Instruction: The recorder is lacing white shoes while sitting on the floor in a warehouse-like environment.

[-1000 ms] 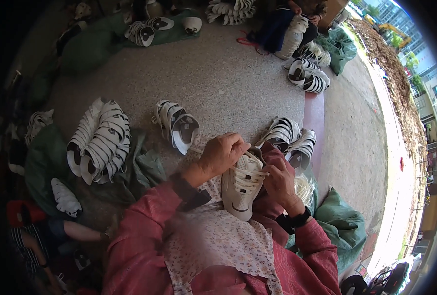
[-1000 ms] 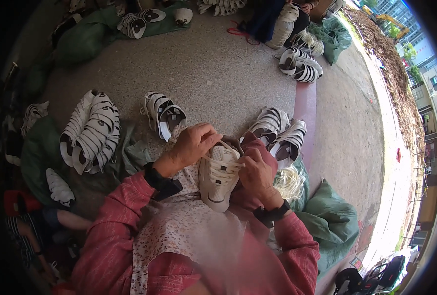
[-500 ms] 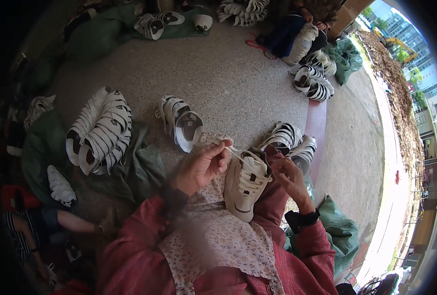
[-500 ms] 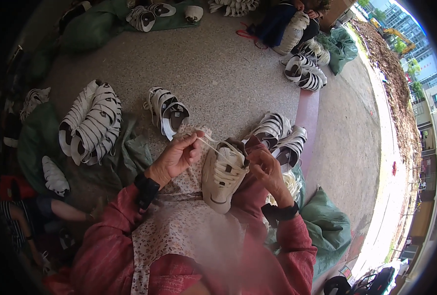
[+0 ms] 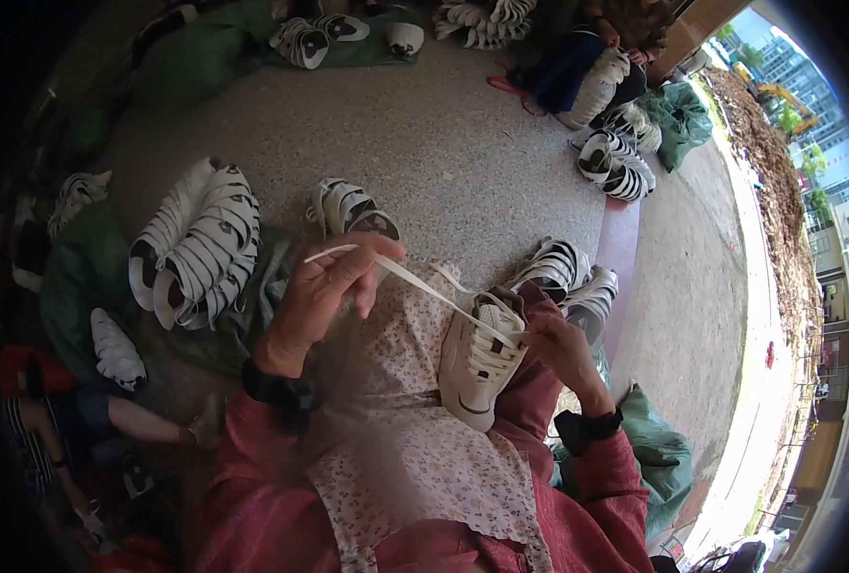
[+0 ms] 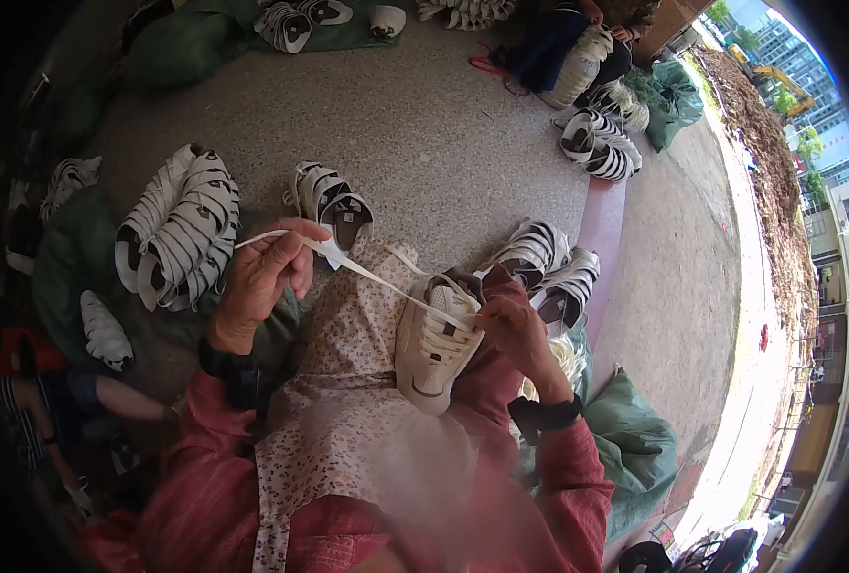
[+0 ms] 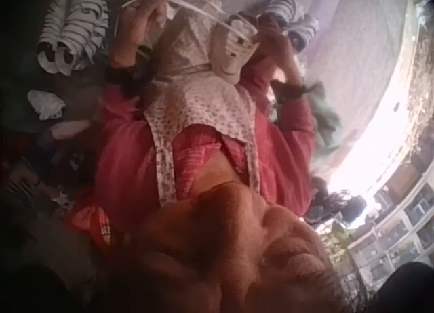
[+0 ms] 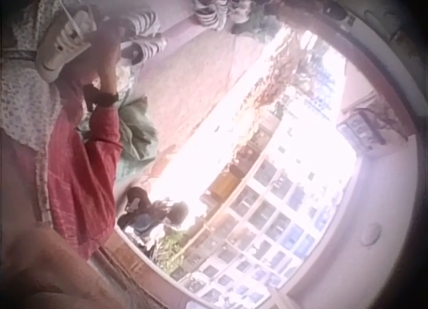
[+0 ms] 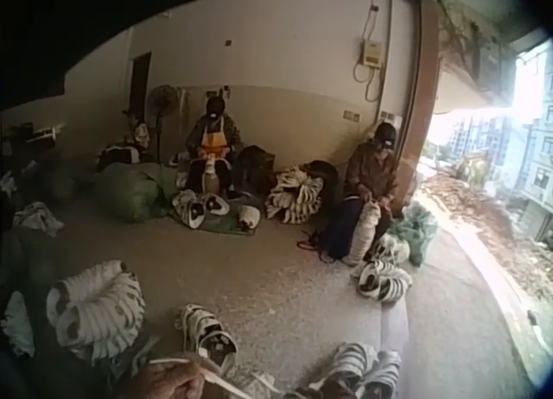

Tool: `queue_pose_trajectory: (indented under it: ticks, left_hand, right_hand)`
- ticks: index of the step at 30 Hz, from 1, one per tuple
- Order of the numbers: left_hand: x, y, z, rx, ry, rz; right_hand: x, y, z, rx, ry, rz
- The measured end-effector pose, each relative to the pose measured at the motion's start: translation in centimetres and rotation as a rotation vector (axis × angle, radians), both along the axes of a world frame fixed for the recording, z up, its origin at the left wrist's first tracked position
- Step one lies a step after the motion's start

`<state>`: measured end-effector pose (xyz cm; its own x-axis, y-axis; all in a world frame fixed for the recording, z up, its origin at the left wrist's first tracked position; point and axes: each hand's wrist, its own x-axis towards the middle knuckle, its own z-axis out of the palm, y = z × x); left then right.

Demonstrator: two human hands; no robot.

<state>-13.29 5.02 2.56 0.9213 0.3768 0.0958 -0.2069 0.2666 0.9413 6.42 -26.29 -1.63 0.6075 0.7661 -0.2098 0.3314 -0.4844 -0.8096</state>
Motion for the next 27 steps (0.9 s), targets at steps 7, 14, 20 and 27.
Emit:
queue_pose_trajectory:
  ticks: [7, 14, 20, 27]
  left_hand:
    - [-3.1, 1.7, 1.9, 0.139, -0.054, -0.495]
    - [-3.8, 2.5, 0.5, 0.163, -0.077, -0.423]
    - [-1.4, 1.3, -3.7, -0.392, -0.084, 0.105]
    - [-0.1, 2.6, -7.5, -0.589, 0.015, -0.186]
  right_hand:
    - [0.7, 0.2, 0.0, 0.024, 0.077, 0.009]
    - [1.4, 0.3, 0.7, -0.173, 0.009, 0.114]
    - [1.5, 1.4, 1.3, -0.259, 0.018, 0.209]
    - [1.5, 2.5, 0.1, 0.060, -0.235, 0.104]
